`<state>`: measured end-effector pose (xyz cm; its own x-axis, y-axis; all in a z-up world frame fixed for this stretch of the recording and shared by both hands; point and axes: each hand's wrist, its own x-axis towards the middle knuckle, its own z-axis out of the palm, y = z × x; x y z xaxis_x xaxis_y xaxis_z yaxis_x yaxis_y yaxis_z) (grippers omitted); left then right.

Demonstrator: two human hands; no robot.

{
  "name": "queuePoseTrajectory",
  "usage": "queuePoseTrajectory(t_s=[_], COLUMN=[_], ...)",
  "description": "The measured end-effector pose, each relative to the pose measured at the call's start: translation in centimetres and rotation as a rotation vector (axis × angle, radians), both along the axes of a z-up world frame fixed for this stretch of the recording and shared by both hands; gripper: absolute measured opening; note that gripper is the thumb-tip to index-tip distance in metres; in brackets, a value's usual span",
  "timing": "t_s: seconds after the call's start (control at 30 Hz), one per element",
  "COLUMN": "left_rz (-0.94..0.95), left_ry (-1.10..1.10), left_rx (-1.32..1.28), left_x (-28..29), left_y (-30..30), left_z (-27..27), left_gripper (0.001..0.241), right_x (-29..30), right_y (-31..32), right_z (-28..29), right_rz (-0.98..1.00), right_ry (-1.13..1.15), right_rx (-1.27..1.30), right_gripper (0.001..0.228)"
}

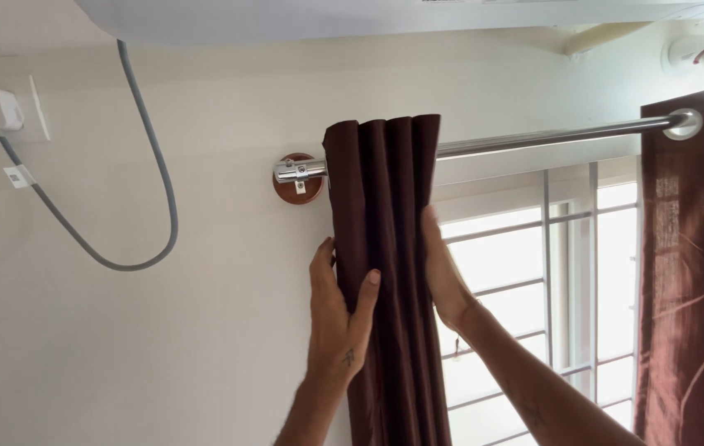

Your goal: The person hangs a maroon curtain onto a silver curtain rod using the grommets. They adjust the fabric to ensure it is evenly distributed and properly aligned along the rod. The person also gathers and folds the curtain to the side to check the fit and appearance.

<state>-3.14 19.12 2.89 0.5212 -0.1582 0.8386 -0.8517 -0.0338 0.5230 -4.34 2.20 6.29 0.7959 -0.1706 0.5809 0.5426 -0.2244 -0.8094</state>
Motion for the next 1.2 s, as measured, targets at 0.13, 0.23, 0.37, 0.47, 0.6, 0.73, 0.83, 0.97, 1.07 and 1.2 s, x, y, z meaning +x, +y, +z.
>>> queuePoseTrajectory(t_s=[0.13,0.23,0.37,0.47,0.6,0.73,0.83,0.97,1.07,1.2], left_rz=[0.027,0.419,0.703,0.719,0.639,0.566,0.484,0.328,0.219,0.107], left_ry=[-0.161,-0.471,-0.744,-0.934,-0.751,-0.697,-0.591,-0.550,-0.565,-0.566], left_rx=[-0.050,-0.053,0.194,0.312,0.415,0.421,0.482,0.454,0.442,0.536], left_x=[-0.7,-0.7,-1.2,0.2,0.8,2.3,3.1,4.2,4.6,3.8], left_y=[-0.5,-1.0,-3.3,-6.8,-12.0,-17.8,-22.0,-27.7,-31.9,-37.2], left_z=[0.0,-0.4,0.6,-0.1,-1.0,-1.2,-1.3,-2.5,-3.2,-3.0], left_gripper=[0.090,0.079,0.066,0.054,0.060,0.064,0.066,0.067,0.069,0.074], right_x=[-2.7,-1.6,0.6,2.3,0.2,-0.9,-2.4,-5.7,-8.4,-10.0], right_y=[2.3,1.4,-1.9,-6.2,-11.7,-21.7,-30.2,-37.0,-40.0,-43.9], right_z=[1.0,0.2,-1.4,-2.5,-2.1,-2.0,-2.0,-0.8,0.0,0.6], right_rz=[0.246,0.155,0.224,0.234,-0.132,-0.639,-0.913,-1.130,-1.337,-1.337], right_ry=[-0.054,0.029,-0.056,-0.082,-0.012,-0.423,-0.451,-0.319,-0.212,-0.110], right_rx=[-0.201,-0.128,-0.224,-0.371,-0.422,-0.984,-1.239,-1.472,-1.661,-1.923], right_gripper=[0.113,0.113,0.107,0.092,0.055,0.027,0.032,0.037,0.050,0.061])
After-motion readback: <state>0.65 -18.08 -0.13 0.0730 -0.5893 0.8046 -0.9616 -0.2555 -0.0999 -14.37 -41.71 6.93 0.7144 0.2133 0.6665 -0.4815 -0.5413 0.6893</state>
